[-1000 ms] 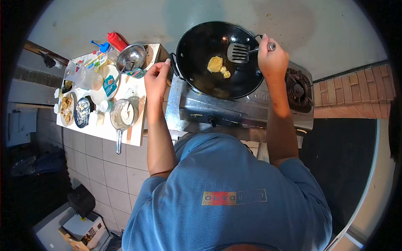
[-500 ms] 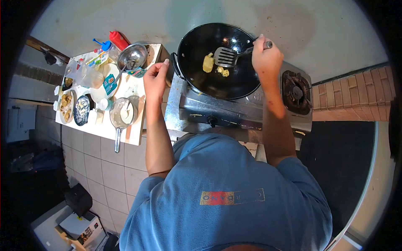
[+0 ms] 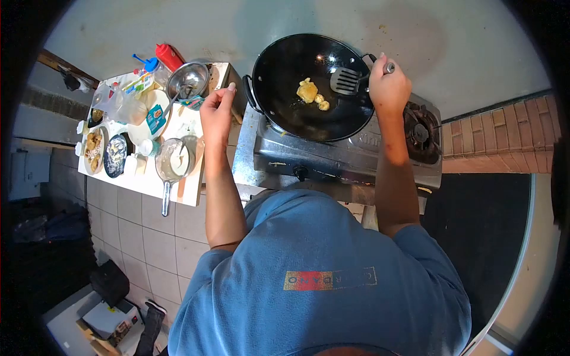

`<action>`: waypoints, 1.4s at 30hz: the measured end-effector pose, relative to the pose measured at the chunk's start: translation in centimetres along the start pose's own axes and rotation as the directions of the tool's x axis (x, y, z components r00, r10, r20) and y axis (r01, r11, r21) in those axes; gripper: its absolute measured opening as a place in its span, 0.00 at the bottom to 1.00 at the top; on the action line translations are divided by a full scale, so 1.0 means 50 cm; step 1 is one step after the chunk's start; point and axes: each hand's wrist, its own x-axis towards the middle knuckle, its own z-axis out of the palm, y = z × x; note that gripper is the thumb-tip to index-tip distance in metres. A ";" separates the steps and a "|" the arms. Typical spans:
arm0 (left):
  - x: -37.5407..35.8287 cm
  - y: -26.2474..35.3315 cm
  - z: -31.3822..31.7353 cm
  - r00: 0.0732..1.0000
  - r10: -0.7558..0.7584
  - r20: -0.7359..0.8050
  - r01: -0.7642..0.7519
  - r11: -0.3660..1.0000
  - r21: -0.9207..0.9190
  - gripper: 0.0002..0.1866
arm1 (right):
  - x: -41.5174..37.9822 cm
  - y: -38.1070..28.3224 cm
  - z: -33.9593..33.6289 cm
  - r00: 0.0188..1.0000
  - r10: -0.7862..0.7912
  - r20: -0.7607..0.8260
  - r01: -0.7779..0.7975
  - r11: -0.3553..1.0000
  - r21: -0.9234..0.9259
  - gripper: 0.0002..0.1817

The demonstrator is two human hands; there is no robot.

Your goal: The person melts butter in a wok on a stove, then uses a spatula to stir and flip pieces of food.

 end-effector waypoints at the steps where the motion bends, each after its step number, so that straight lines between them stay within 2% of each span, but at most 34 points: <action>1: 0.001 -0.002 0.001 1.000 0.000 0.001 0.000 1.000 0.000 0.14 | -0.003 0.007 0.007 1.000 -0.006 0.008 0.006 1.000 -0.030 0.20; 4: 0.001 -0.004 0.007 1.000 0.000 0.027 0.000 1.000 0.003 0.14 | -0.010 0.008 0.019 0.998 -0.049 0.043 0.047 0.997 0.059 0.19; 7: 0.000 -0.003 0.013 1.000 -0.015 0.019 0.015 1.000 -0.027 0.14 | -0.001 -0.009 0.002 1.000 -0.022 0.018 0.019 0.988 0.155 0.19; 13: -0.003 0.005 0.016 0.999 -0.032 0.031 0.032 0.999 -0.012 0.13 | -0.010 0.002 0.014 0.993 -0.092 0.077 0.087 0.994 0.070 0.17; 17: -0.007 0.007 0.022 0.998 -0.044 0.037 0.045 0.999 -0.019 0.13 | -0.023 0.005 0.025 0.990 -0.087 0.114 0.064 0.980 0.189 0.16; 21: -0.010 0.007 0.020 0.998 -0.049 0.051 0.050 0.999 -0.019 0.12 | -0.037 0.020 0.045 0.996 -0.037 0.084 0.019 0.978 0.207 0.16; 23: -0.010 0.006 0.021 0.998 -0.047 0.048 0.048 0.999 -0.025 0.12 | -0.045 0.019 0.050 0.997 0.015 0.078 -0.036 0.960 0.277 0.16; 27: -0.011 0.008 0.015 0.998 -0.065 0.027 0.065 0.998 -0.013 0.13 | -0.057 0.000 0.041 0.998 0.038 0.045 -0.047 0.972 0.231 0.17; 29: -0.008 0.002 0.009 0.999 -0.044 0.014 0.044 0.999 -0.004 0.13 | -0.052 -0.019 0.017 0.994 0.104 0.039 -0.111 0.944 0.312 0.17; 42: 0.004 0.012 -0.002 0.999 -0.003 -0.053 0.001 0.999 -0.048 0.13 | -0.039 -0.064 -0.064 0.985 0.117 0.126 -0.149 0.949 0.279 0.17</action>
